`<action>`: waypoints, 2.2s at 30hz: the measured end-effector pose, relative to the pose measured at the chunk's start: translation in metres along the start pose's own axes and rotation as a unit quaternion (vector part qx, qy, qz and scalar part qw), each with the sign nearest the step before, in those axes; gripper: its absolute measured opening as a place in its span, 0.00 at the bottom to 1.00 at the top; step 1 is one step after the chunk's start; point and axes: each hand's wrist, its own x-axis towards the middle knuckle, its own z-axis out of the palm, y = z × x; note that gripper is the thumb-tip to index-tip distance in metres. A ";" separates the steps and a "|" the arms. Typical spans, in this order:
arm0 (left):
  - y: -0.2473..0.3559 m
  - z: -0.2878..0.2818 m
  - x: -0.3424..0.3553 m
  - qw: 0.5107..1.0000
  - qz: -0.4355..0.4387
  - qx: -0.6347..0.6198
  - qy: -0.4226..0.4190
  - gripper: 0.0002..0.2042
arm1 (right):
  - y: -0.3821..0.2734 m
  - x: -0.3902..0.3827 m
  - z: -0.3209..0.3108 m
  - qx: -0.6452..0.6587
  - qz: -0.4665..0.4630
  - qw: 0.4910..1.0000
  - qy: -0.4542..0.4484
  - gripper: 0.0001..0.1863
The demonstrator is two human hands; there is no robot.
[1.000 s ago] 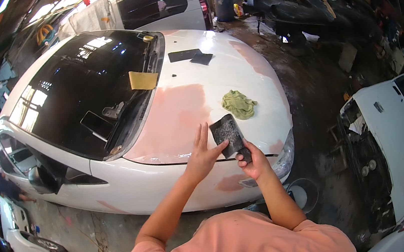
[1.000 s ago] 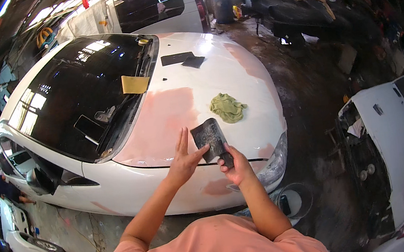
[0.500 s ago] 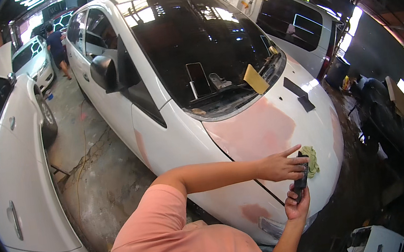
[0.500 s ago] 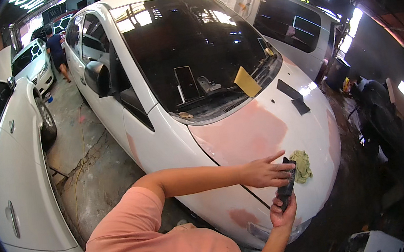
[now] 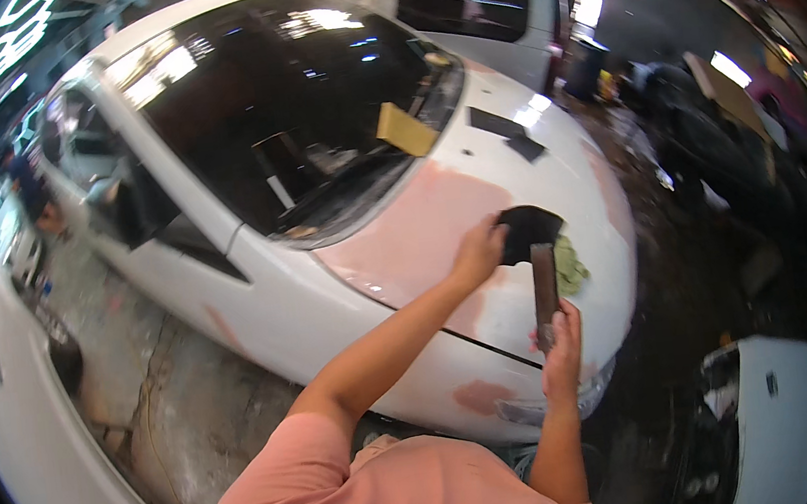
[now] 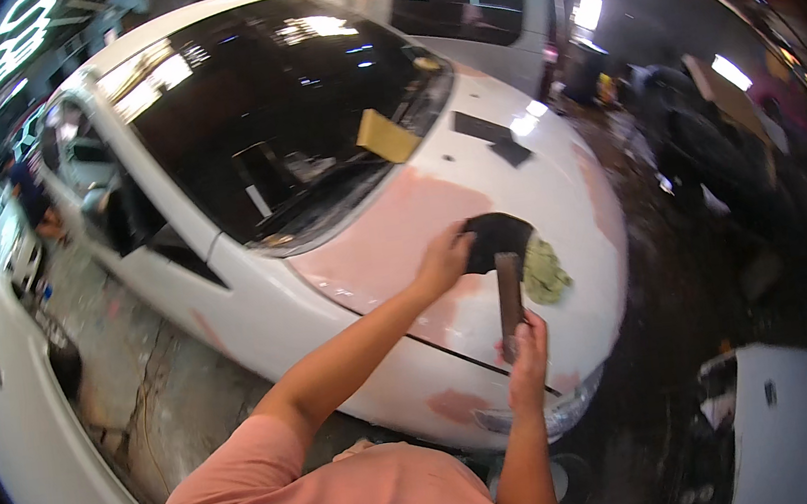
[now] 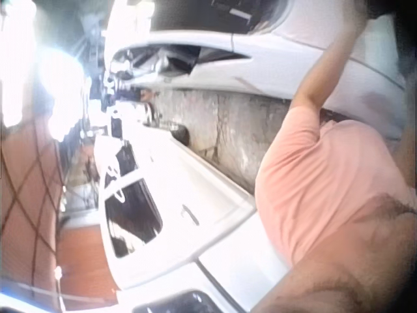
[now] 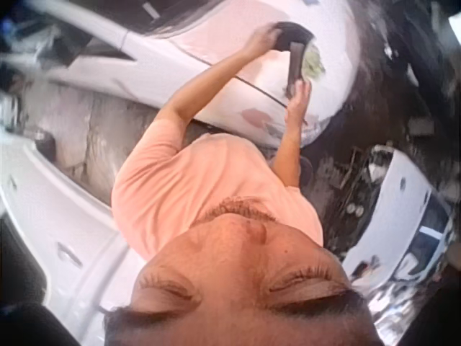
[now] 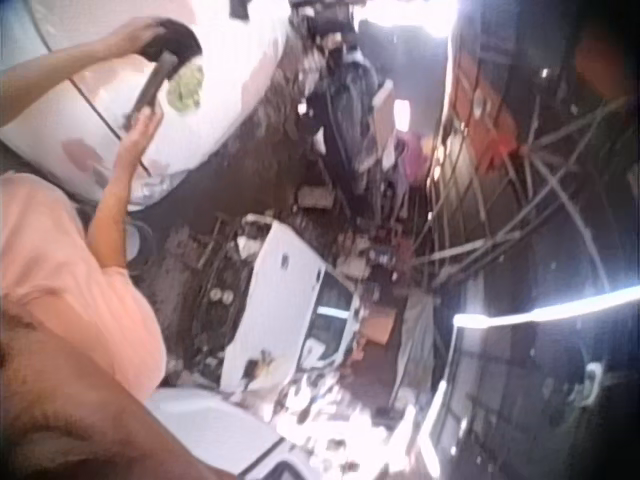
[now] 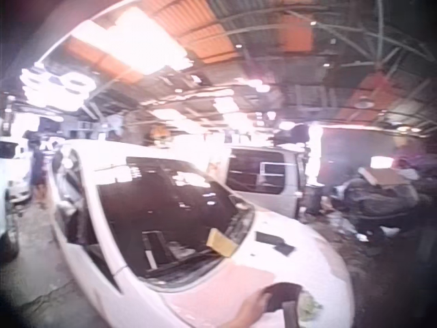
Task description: The person sands the hood of a white car using a sanding block and a cloth. They repeatedly wet the sanding block in a bucket of water and wipe the surface with the cloth between sanding strokes.
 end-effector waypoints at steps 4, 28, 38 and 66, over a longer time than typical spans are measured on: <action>0.033 0.011 -0.023 0.912 -0.228 -0.303 -0.154 0.17 | 0.012 0.020 -0.011 -0.239 -0.194 0.950 0.053 0.24; 0.021 -0.020 -0.067 0.912 -0.115 -0.381 -0.095 0.16 | 0.030 0.025 0.026 -0.427 -0.241 0.872 -0.016 0.28; 0.024 -0.054 -0.055 0.939 -0.099 -0.306 -0.121 0.15 | -0.013 0.114 0.026 -0.121 -0.011 0.977 -0.173 0.34; -0.038 -0.119 0.093 0.988 -0.004 0.140 -0.071 0.30 | 0.066 0.223 0.158 -0.537 -0.145 0.823 -0.112 0.23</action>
